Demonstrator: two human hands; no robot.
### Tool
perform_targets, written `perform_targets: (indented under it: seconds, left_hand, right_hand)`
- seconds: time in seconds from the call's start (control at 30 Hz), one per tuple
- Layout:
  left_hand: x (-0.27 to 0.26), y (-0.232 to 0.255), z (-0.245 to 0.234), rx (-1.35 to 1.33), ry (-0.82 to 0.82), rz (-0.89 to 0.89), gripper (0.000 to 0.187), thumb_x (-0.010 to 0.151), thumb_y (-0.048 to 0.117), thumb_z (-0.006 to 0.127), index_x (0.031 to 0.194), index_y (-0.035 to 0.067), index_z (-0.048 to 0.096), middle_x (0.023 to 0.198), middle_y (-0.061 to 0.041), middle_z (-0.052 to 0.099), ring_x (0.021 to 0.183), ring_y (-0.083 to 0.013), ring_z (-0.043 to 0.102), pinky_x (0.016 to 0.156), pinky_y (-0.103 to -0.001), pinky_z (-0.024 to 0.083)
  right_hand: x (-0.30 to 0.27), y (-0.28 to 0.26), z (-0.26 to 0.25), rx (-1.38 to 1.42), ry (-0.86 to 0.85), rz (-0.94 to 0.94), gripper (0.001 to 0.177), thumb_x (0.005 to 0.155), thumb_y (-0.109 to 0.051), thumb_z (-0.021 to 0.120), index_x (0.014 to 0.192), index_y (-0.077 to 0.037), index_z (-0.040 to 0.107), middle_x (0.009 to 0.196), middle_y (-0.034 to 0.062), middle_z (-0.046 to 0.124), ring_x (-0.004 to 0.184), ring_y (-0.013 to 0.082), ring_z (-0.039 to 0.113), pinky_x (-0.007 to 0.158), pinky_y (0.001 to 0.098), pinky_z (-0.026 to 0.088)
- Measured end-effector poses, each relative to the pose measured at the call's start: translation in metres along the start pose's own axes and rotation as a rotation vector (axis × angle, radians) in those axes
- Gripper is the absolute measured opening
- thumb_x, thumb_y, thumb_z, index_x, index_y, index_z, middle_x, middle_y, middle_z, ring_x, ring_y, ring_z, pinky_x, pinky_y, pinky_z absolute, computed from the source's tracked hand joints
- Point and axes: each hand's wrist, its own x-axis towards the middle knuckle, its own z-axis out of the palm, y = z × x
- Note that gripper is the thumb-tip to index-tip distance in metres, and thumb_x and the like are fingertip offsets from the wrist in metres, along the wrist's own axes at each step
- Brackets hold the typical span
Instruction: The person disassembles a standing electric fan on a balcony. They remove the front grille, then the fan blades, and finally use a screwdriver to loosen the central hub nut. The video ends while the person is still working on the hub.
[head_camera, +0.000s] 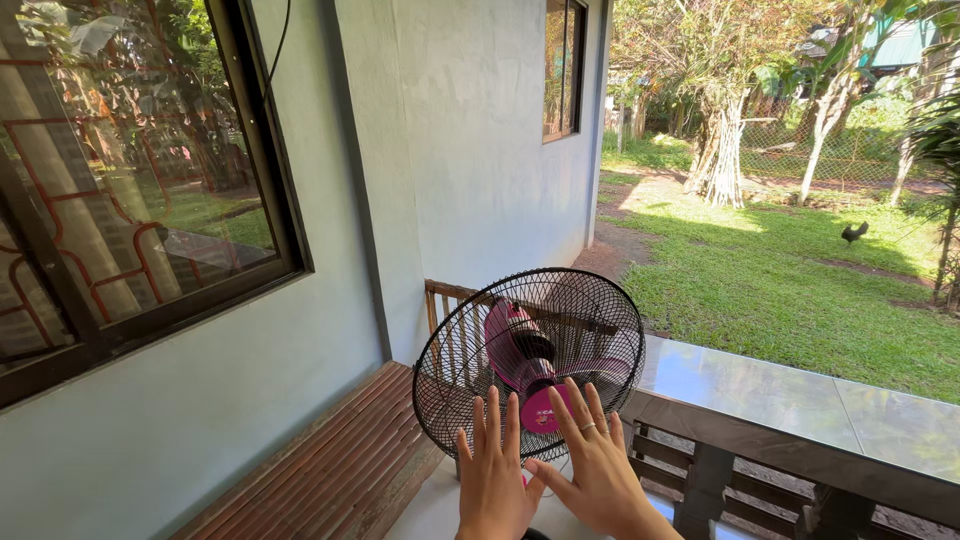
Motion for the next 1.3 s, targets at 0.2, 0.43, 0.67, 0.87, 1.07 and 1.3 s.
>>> perform_targets:
  seconds: [0.2,0.43,0.67,0.87,1.07,1.3]
  left_hand:
    - [0.0003,-0.0019,0.0032,-0.056,0.06,0.019,0.11,0.087,0.049,0.073,0.163,0.011,0.004,0.171,-0.018,-0.003,0.154,-0.0378,-0.002,0.118,-0.066,0.01]
    - [0.0004,-0.0026,0.0053,-0.062,0.079,0.027,0.109,0.086,0.05,0.073,0.163,0.01,0.006,0.171,-0.018,-0.001,0.154,-0.0382,0.0,0.117,-0.067,0.01]
    - [-0.0003,-0.0027,0.0034,-0.04,0.049,0.015,0.109,0.086,0.052,0.071,0.163,0.01,0.006,0.171,-0.018,-0.001,0.154,-0.0374,-0.001,0.118,-0.066,0.01]
    - [0.0001,-0.0046,0.0053,-0.058,0.077,0.037,0.107,0.089,0.057,0.07,0.16,0.009,0.006,0.171,-0.019,0.0,0.153,-0.0386,0.0,0.116,-0.067,0.01]
    - [0.0,-0.0036,0.0047,-0.022,0.033,0.031,0.106,0.09,0.056,0.068,0.158,0.008,0.002,0.171,-0.021,-0.002,0.153,-0.0396,-0.001,0.116,-0.068,0.01]
    - [-0.0032,-0.0026,0.0016,-0.024,-0.013,0.003,0.106,0.09,0.054,0.068,0.159,0.008,0.001,0.172,-0.02,-0.004,0.154,-0.0387,-0.002,0.119,-0.066,0.009]
  right_hand:
    - [-0.0011,0.0031,0.0026,0.009,0.037,-0.037,0.1,0.088,-0.062,0.064,0.165,-0.02,0.015,0.174,0.014,0.007,0.154,0.0408,-0.002,0.114,0.0659,0.008]
    - [-0.0029,0.0053,0.0038,0.008,0.061,-0.054,0.102,0.087,-0.062,0.065,0.164,-0.018,0.016,0.173,0.0158,0.008,0.153,0.0423,-0.001,0.114,0.0667,0.008]
    - [-0.0049,0.0044,0.0035,0.012,0.071,-0.063,0.1,0.087,-0.061,0.066,0.163,-0.016,0.019,0.172,0.0167,0.01,0.153,0.0433,0.0,0.113,0.067,0.009]
    - [-0.0048,0.0035,0.0021,0.019,0.075,-0.061,0.101,0.087,-0.062,0.065,0.164,-0.016,0.018,0.172,0.0171,0.009,0.153,0.0434,0.0,0.114,0.0663,0.008]
    - [-0.0042,0.0029,0.0018,0.019,0.041,-0.03,0.102,0.088,-0.063,0.063,0.165,-0.017,0.015,0.173,0.0151,0.006,0.153,0.0419,-0.004,0.115,0.0647,0.004]
    - [-0.0064,0.0044,0.0034,0.023,0.054,-0.042,0.101,0.088,-0.062,0.063,0.165,-0.016,0.015,0.174,0.0135,0.006,0.154,0.0404,-0.004,0.116,0.0635,0.004]
